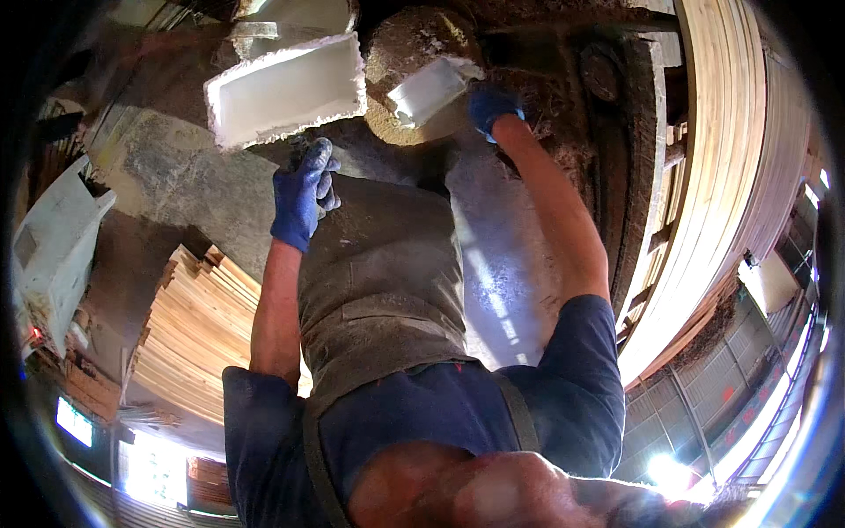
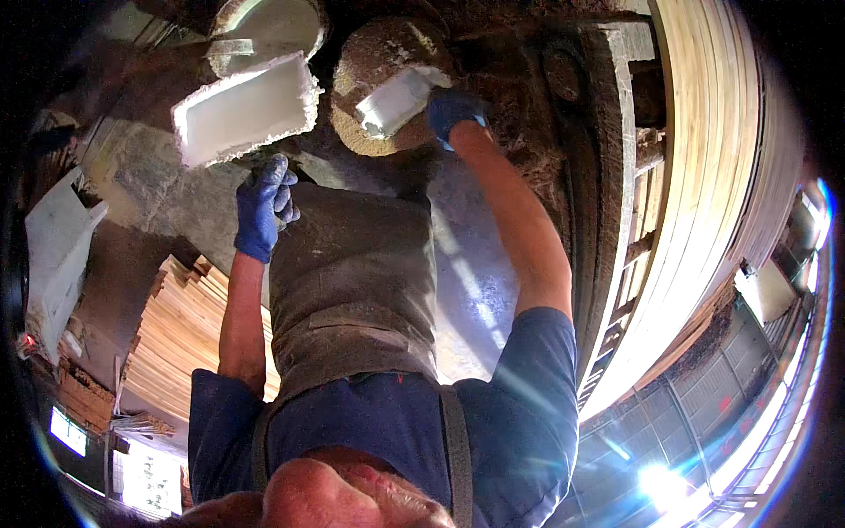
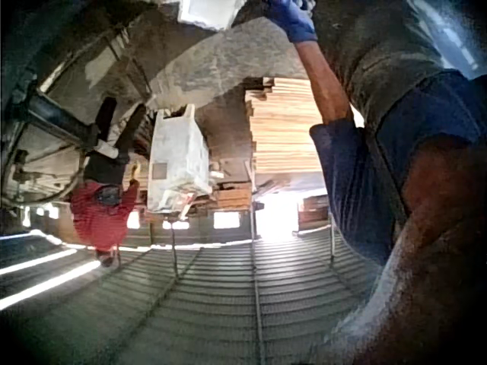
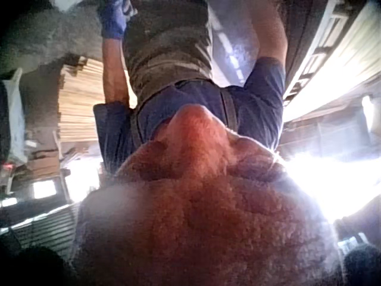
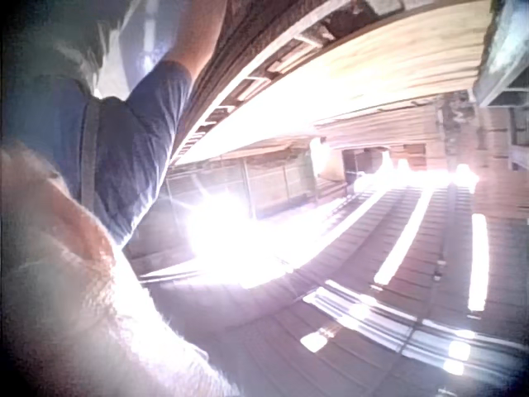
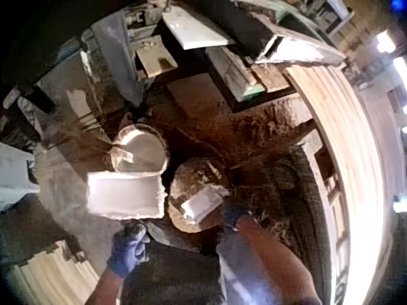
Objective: The person applies a white adhesive to long wooden planks using a brush and a container. They dip the brush into the adhesive and spread it evenly across the surface of the planks. The person then moves to a control panel to operate a machine, likely to process the treated wood.
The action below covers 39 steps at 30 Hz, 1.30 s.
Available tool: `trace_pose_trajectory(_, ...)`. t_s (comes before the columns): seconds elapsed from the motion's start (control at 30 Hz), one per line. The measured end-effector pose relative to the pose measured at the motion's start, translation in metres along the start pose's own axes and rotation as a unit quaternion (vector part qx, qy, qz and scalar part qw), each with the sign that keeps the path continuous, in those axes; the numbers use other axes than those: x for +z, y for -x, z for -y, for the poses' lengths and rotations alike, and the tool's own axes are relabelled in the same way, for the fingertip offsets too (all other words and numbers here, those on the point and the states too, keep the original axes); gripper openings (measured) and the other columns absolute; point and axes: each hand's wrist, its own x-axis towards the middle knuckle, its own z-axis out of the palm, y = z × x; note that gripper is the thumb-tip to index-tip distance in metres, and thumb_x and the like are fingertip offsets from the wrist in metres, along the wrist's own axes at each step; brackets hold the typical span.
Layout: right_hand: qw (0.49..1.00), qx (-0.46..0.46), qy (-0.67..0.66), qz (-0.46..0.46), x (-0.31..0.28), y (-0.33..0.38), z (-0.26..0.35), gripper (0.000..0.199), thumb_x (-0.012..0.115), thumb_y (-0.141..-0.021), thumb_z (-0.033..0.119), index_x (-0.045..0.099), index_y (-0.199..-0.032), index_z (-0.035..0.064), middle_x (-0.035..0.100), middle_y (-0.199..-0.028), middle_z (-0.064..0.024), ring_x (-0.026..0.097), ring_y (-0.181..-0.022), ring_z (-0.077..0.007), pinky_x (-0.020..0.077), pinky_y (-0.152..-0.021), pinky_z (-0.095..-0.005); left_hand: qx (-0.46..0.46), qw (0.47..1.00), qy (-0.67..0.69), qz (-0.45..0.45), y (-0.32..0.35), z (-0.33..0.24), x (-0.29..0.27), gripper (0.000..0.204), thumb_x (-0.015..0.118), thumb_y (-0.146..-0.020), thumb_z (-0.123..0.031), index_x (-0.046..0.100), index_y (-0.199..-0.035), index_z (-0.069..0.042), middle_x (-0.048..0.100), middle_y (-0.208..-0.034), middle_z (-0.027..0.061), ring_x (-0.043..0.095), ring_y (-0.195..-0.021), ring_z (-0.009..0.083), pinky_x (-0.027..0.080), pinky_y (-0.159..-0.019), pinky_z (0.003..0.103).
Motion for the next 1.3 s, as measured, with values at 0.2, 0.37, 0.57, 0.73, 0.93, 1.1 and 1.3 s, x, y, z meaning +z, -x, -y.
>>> trace_pose_trajectory(0.2, 0.999, -0.026, 0.017, -0.032, 0.008, 0.009, 0.011, 0.035, 0.044, -0.086, 0.025, 0.07, -0.096, 0.0051, 0.065, -0.105, -0.0225, 0.062, -0.098, -0.0387, 0.0484, -0.086, -0.0479, -0.045, 0.999, 0.007, 0.017, -0.007, 0.01, -0.015, 0.029, 0.07, -0.084, -0.034, 0.061, -0.081, -0.006, 0.045, -0.052, -0.0026, 0.036, -0.037, 0.0064, 0.037, -0.036, 0.027)
trace_pose_trajectory(0.37, 0.999, -0.02, -0.031, -0.022, -0.008, 0.016, 0.003, 0.031, 0.048, -0.084, 0.024, 0.071, -0.093, 0.0051, 0.065, -0.102, -0.023, 0.064, -0.095, -0.0372, 0.05, -0.083, -0.0476, -0.029, 0.999, -0.03, 0.002, -0.009, 0.01, -0.013, 0.038, 0.067, -0.085, -0.042, 0.06, -0.079, -0.005, 0.038, -0.048, -0.005, 0.036, -0.035, 0.007, 0.039, -0.038, 0.027)
trace_pose_trajectory(0.57, 0.999, -0.034, -0.027, -0.021, -0.031, 0.0, 0.041, 0.026, 0.053, -0.081, 0.02, 0.07, -0.09, 0.0038, 0.066, -0.099, -0.0231, 0.065, -0.093, -0.0372, 0.0521, -0.079, -0.0459, -0.031, 0.999, -0.034, -0.006, -0.014, 0.01, -0.004, 0.04, 0.067, -0.085, -0.042, 0.059, -0.081, -0.003, 0.037, -0.047, -0.0051, 0.037, -0.036, 0.0078, 0.04, -0.038, 0.027)
trace_pose_trajectory(0.73, 0.991, 0.01, -0.126, -0.044, -0.005, -0.005, 0.046, 0.027, 0.057, -0.078, 0.024, 0.069, -0.088, 0.0016, 0.065, -0.099, -0.0251, 0.064, -0.096, -0.0371, 0.0512, -0.082, -0.0458, -0.062, 0.997, -0.031, 0.024, -0.016, 0.016, 0.002, 0.031, 0.068, -0.086, -0.035, 0.06, -0.084, -0.005, 0.046, -0.053, -0.0021, 0.036, -0.037, 0.0063, 0.038, -0.037, 0.026)
trace_pose_trajectory(0.93, 0.998, -0.024, -0.029, -0.051, 0.009, 0.004, 0.019, 0.035, 0.051, -0.088, 0.031, 0.067, -0.106, 0.0051, 0.068, -0.096, -0.0171, 0.065, -0.089, -0.0336, 0.051, -0.075, -0.0426, -0.057, 0.998, -0.009, 0.027, -0.013, 0.021, 0.011, 0.03, 0.068, -0.086, -0.034, 0.057, -0.082, -0.007, 0.049, -0.056, 0.0, 0.036, -0.037, 0.0068, 0.037, -0.035, 0.027)
trace_pose_trajectory(1.1, 0.749, 0.156, -0.641, 0.069, 0.094, 0.032, -0.056, 0.032, 0.058, -0.089, 0.033, 0.068, -0.105, 0.0074, 0.068, -0.091, -0.0061, 0.059, -0.074, -0.014, 0.046, -0.062, -0.0304, -0.053, 0.998, -0.04, 0.015, -0.015, 0.012, 0.011, 0.03, 0.067, -0.087, -0.033, 0.057, -0.082, -0.005, 0.046, -0.053, -0.001, 0.038, -0.037, 0.0072, 0.037, -0.034, 0.028)
trace_pose_trajectory(1.3, 0.602, 0.089, -0.793, -0.023, 0.184, -0.012, -0.04, 0.03, 0.06, -0.09, 0.03, 0.068, -0.11, 0.0091, 0.066, -0.079, 0.0001, 0.048, -0.054, -0.008, 0.0385, -0.048, -0.0243, -0.072, 0.994, -0.053, -0.055, -0.015, 0.023, 0.009, 0.031, 0.068, -0.086, -0.037, 0.06, -0.087, -0.007, 0.047, -0.055, -0.0017, 0.034, -0.038, 0.0062, 0.038, -0.037, 0.026)
